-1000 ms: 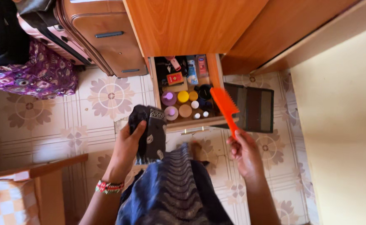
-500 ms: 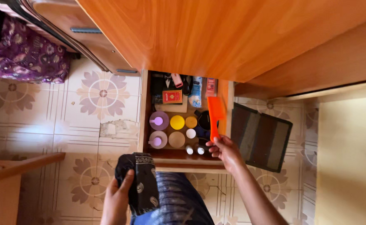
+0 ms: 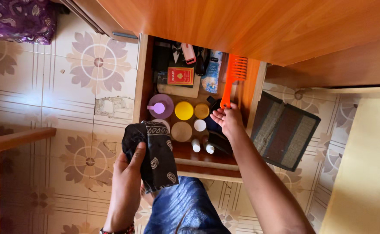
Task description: The person wipes personal items one at a time with a cloth, including a petroleum jelly jar, bottles, a matchbox, sunglasses, and a comb, and places them into an open bedside drawer. Clothes and other items are spread on the bed nearby as the drawer is restocked.
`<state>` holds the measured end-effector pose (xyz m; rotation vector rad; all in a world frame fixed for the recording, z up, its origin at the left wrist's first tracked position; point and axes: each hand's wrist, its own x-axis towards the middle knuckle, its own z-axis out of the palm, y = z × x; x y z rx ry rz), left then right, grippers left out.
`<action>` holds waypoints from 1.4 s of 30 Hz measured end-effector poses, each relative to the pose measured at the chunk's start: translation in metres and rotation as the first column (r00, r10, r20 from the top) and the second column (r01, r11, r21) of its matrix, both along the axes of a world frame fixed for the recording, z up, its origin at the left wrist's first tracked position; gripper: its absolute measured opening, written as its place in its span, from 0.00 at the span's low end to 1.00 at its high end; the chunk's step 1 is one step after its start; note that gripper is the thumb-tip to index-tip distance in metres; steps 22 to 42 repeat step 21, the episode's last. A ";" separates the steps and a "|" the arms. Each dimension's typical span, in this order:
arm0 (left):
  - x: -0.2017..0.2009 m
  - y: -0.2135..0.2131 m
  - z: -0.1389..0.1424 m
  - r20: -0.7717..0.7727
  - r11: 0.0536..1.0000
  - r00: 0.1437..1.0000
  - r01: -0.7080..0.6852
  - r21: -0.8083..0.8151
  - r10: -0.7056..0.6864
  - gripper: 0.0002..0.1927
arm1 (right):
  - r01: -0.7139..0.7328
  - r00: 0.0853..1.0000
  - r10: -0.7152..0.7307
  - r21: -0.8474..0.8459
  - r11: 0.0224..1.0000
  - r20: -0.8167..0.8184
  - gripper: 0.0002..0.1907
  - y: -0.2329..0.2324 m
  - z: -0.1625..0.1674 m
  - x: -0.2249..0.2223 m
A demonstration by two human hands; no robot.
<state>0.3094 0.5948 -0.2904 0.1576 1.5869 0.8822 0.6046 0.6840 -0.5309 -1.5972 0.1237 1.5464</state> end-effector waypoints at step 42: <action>-0.020 -0.042 -0.015 -0.114 0.986 0.985 -0.120 0.115 0.133 0.14 | -0.101 0.995 0.101 0.005 0.995 0.018 0.28 0.000 -0.012 0.020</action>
